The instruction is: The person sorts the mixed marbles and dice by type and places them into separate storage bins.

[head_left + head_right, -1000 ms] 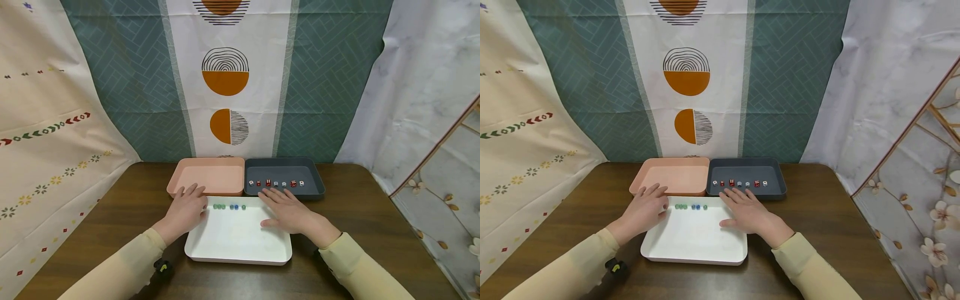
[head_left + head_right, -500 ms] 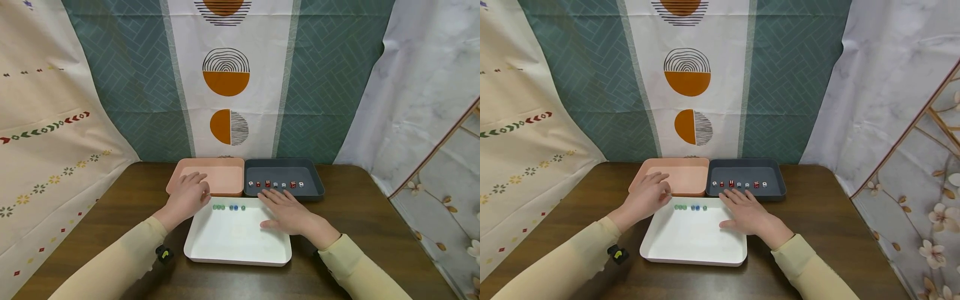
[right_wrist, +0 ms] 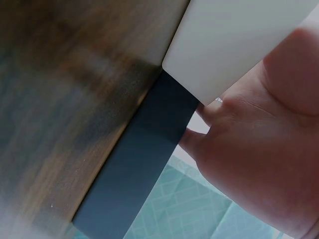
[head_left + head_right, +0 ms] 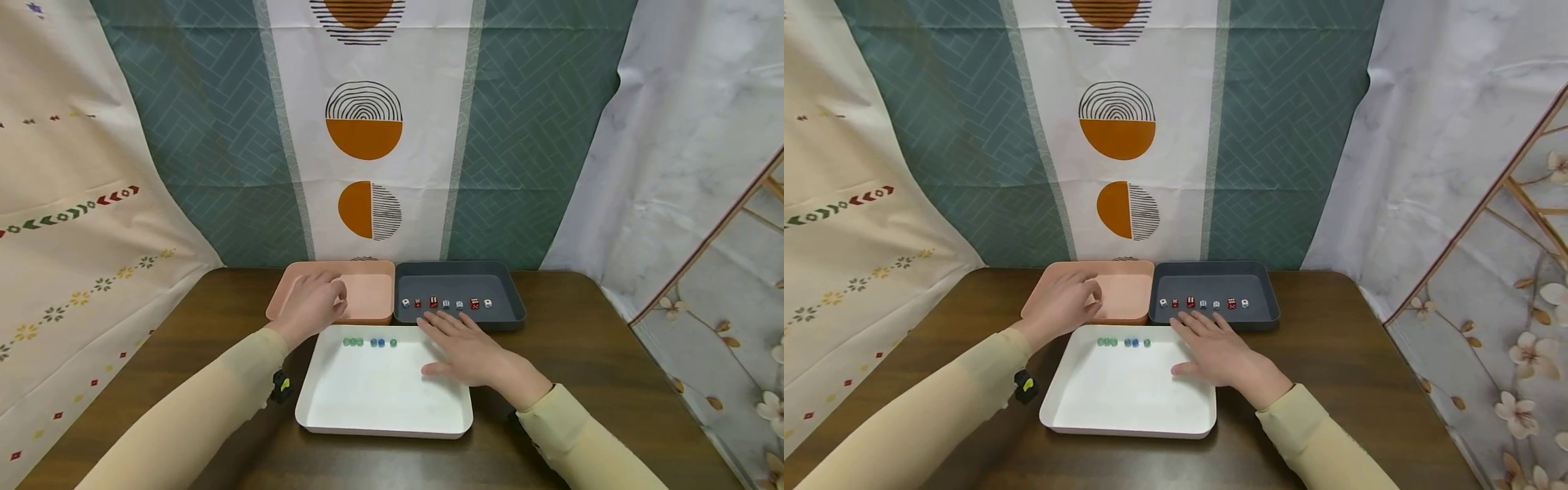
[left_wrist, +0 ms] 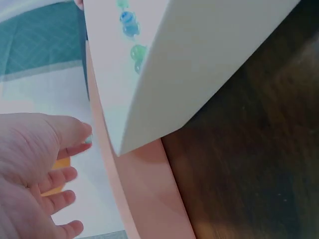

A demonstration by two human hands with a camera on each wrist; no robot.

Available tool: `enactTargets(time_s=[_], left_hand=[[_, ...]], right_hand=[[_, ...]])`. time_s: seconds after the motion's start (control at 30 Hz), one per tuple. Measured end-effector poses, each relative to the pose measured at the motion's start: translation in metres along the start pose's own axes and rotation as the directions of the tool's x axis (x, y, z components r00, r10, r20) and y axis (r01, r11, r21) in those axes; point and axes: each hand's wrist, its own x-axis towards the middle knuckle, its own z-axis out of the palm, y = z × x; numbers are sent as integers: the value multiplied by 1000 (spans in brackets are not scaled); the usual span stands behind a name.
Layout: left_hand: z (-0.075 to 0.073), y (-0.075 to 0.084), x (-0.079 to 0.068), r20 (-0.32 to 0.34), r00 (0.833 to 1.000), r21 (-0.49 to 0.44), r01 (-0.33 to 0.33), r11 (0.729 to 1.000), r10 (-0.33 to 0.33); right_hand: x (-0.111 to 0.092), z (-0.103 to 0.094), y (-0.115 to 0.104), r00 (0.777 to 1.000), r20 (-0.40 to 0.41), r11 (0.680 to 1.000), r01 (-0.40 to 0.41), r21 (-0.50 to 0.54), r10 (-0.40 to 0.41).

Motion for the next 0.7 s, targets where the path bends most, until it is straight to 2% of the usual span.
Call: enactTargets(time_s=[0.47,0.7], left_hand=[[19,-10,27,110,990,-106,100,989,-88],[28,-18,34,142,983,-85,133,987,-120]], right_hand=[[0,1,1,1000,-10,1000,-13,-10,13],[0,1,0,1000,-10,1000,-6,10,6]])
